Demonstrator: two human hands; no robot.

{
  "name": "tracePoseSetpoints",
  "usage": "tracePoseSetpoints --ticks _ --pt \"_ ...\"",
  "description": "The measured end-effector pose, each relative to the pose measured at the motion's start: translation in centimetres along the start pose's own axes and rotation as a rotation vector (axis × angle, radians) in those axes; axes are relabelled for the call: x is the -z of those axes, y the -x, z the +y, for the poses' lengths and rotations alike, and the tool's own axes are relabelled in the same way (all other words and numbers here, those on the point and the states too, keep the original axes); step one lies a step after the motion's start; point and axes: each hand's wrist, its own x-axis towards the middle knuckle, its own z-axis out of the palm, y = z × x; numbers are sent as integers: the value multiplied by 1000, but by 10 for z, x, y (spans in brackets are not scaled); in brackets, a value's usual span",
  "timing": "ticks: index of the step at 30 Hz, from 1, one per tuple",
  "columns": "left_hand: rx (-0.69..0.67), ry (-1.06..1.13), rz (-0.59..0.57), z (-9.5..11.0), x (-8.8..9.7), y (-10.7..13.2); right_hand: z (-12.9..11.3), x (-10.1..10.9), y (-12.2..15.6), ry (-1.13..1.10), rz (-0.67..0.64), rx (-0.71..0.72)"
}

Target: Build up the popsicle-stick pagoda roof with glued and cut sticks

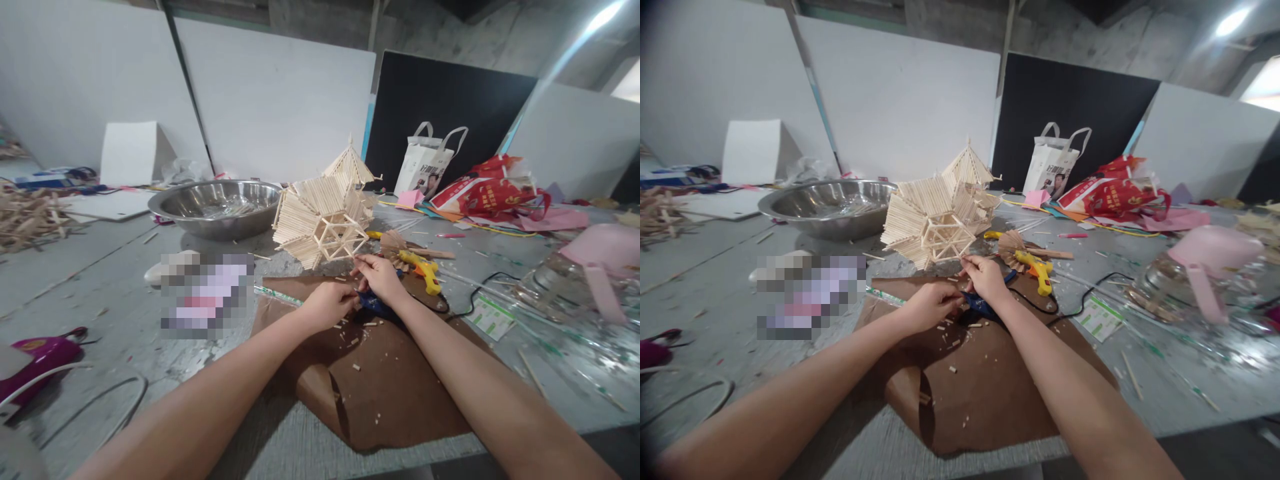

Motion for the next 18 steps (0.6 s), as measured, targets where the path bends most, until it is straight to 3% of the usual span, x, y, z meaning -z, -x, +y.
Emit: tracePoseSetpoints --ticks 14,18 --pt "-52 -49 -3 0 2 1 -4 0 2 15 -17 0" --pt "-80 -147 43 8 5 5 -6 7 4 89 -82 3"
